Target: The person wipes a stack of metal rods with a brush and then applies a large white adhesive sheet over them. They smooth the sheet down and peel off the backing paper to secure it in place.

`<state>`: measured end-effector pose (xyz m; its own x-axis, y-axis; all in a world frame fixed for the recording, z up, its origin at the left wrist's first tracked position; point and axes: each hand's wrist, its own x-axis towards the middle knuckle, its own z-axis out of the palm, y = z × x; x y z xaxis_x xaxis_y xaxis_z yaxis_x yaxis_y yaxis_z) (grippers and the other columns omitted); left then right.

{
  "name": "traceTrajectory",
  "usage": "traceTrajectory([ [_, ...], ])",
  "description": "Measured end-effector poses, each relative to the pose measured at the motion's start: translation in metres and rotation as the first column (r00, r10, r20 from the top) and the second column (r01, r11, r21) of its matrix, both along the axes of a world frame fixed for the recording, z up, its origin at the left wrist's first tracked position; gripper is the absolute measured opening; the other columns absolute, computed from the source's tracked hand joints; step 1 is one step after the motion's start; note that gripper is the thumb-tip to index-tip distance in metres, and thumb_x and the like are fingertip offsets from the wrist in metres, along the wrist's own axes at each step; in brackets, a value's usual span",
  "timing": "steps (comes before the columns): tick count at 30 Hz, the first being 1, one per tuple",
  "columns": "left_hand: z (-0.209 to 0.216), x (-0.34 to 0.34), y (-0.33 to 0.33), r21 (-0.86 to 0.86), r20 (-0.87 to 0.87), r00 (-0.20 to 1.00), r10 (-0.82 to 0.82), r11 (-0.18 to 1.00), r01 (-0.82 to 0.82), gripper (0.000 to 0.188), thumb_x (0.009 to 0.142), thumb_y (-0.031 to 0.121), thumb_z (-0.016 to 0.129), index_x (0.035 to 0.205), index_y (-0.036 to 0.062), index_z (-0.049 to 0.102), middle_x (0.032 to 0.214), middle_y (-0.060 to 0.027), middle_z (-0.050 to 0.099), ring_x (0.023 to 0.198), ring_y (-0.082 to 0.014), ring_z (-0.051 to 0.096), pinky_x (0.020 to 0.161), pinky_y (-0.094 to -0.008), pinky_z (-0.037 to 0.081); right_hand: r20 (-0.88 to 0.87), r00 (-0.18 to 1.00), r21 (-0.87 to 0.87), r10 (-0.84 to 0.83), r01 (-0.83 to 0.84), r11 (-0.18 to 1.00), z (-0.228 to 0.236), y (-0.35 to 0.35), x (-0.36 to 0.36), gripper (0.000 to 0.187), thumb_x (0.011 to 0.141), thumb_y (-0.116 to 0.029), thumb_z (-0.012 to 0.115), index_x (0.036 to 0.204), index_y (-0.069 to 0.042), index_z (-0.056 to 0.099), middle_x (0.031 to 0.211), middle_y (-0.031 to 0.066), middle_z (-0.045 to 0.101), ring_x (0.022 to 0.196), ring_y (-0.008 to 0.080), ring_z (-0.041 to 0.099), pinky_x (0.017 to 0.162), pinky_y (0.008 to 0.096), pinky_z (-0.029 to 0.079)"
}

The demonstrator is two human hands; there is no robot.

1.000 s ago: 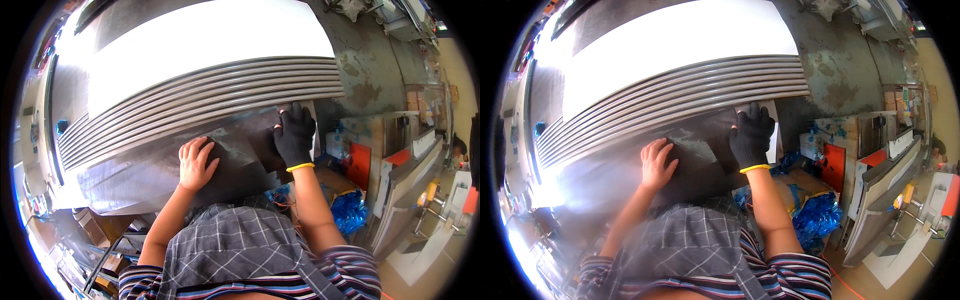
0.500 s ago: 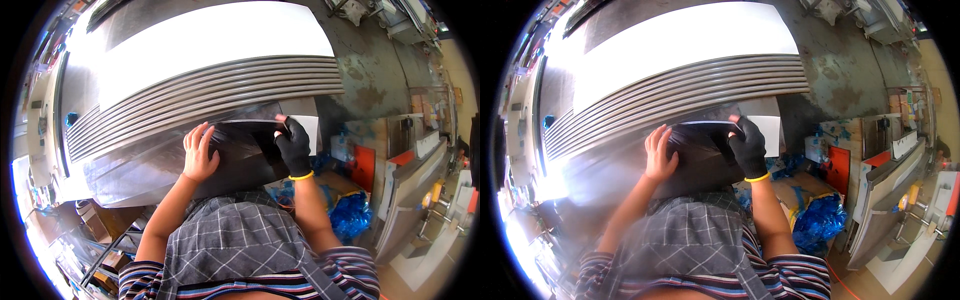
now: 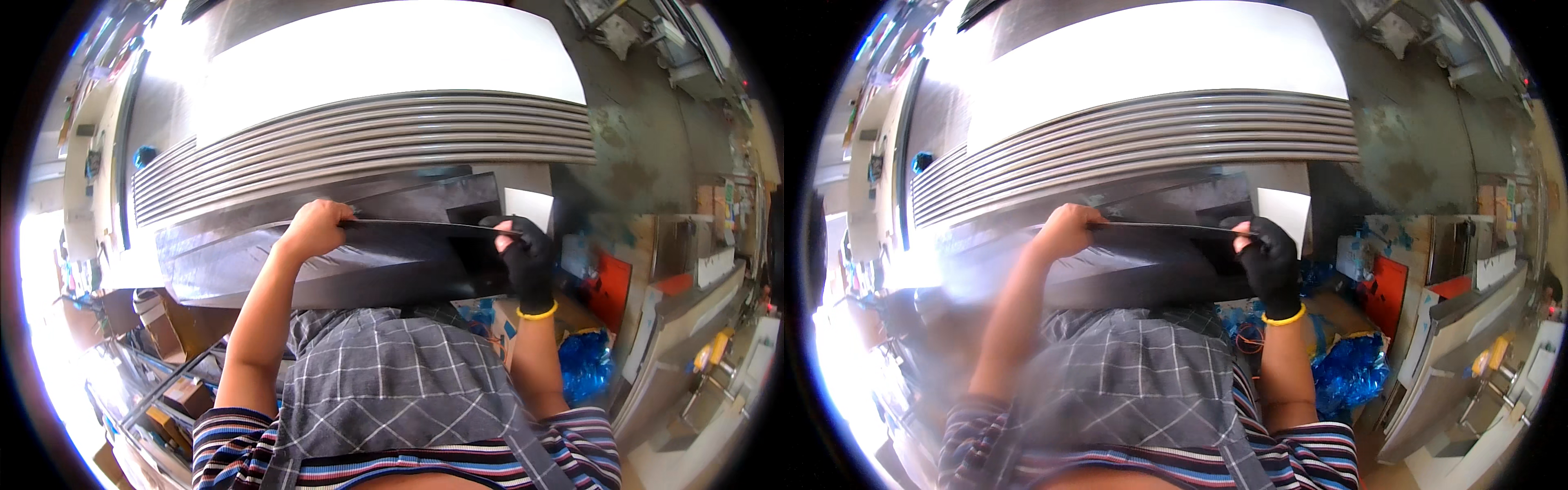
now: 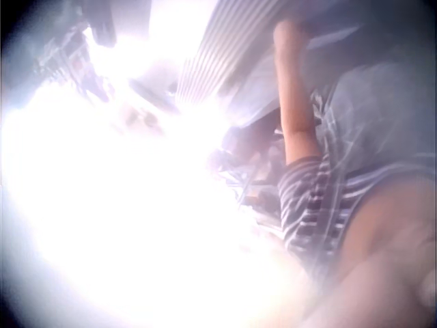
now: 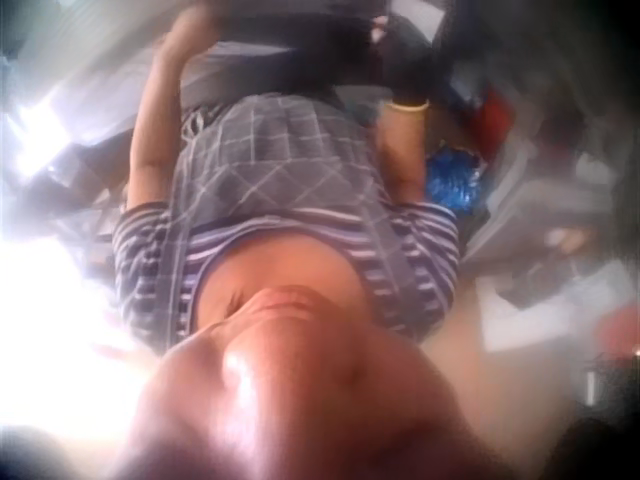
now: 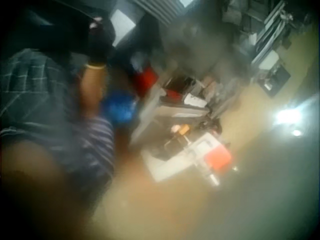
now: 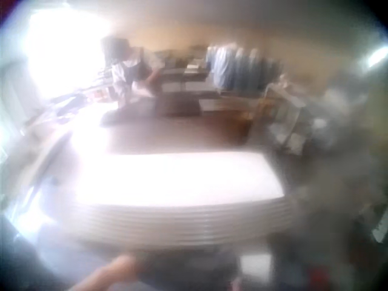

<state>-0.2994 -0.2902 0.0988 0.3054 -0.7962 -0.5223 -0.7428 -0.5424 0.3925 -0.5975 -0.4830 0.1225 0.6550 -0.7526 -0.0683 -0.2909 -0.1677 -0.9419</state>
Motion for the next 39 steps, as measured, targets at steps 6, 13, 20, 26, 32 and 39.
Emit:
traceTrajectory([
  [6,0.014,0.065,0.071,0.236,0.179,0.984,0.003,0.971,-0.046,0.038,0.066,0.011,0.063,0.103,0.0116,0.072,0.104,-0.0138,0.070,0.100,-0.0328,0.065,0.087,-0.0420,0.053,-0.018,0.994,0.145,-0.112,0.113,0.983,-0.012,-0.014,-0.004,0.012,0.081,-0.004,0.066,0.093,-0.003,0.066,0.078,-0.0009,0.062,0.071,0.0090,0.056,0.066,0.0241,0.046],
  [13,0.001,0.112,0.167,0.312,0.184,0.983,-0.022,0.949,-0.038,0.017,0.063,0.006,0.061,0.078,0.0088,0.068,0.089,-0.0129,0.070,0.091,-0.0334,0.065,0.078,-0.0451,0.050,0.042,0.975,0.154,-0.217,0.208,0.966,-0.026,-0.013,-0.002,0.016,0.076,-0.003,0.065,0.091,-0.001,0.067,0.079,-0.0005,0.062,0.074,0.0098,0.056,0.071,0.0237,0.044],
  [20,0.000,0.124,0.220,0.316,0.546,0.836,-0.049,0.937,-0.152,0.014,0.062,0.009,0.065,0.074,0.0144,0.069,0.086,-0.0073,0.070,0.095,-0.0266,0.063,0.090,-0.0384,0.043,0.036,0.973,0.139,-0.227,0.220,0.965,-0.057,-0.022,-0.028,0.024,0.078,-0.010,0.063,0.100,0.000,0.067,0.089,0.0046,0.065,0.084,0.0169,0.059,0.080,0.0286,0.045],
  [26,0.003,0.106,0.233,0.002,0.666,0.738,0.105,0.990,-0.142,0.005,0.064,0.009,0.065,0.069,0.0095,0.065,0.085,-0.0103,0.069,0.094,-0.0243,0.064,0.090,-0.0404,0.042,-0.176,0.984,-0.204,-0.026,-0.011,0.979,-0.030,-0.070,-0.029,0.035,0.083,-0.010,0.062,0.116,0.000,0.061,0.113,0.0094,0.063,0.107,0.0217,0.058,0.096,0.0331,0.042],
  [32,-0.015,0.064,0.232,-0.316,0.771,0.505,0.390,0.921,-0.229,0.011,0.066,0.011,0.063,0.070,0.0150,0.054,0.074,-0.0010,0.059,0.082,-0.0228,0.058,0.078,-0.0400,0.041,-0.078,0.740,-0.477,0.668,-0.616,0.627,0.077,-0.003,0.187,0.028,0.084,-0.013,0.065,0.108,-0.001,0.065,0.102,0.0143,0.066,0.094,0.0278,0.064,0.086,0.0361,0.048],
  [39,-0.025,0.061,0.203,-0.572,0.665,0.475,0.577,0.802,-0.173,0.010,0.064,0.013,0.060,0.068,0.0144,0.051,0.074,-0.0012,0.057,0.082,-0.0216,0.057,0.074,-0.0395,0.040,-0.425,-0.009,-0.236,0.905,-0.964,-0.120,-0.025,0.206,0.395,0.029,0.083,-0.031,0.058,0.085,-0.005,0.070,0.088,0.0203,0.067,0.085,0.0372,0.064,0.078,0.0435,0.050],
])
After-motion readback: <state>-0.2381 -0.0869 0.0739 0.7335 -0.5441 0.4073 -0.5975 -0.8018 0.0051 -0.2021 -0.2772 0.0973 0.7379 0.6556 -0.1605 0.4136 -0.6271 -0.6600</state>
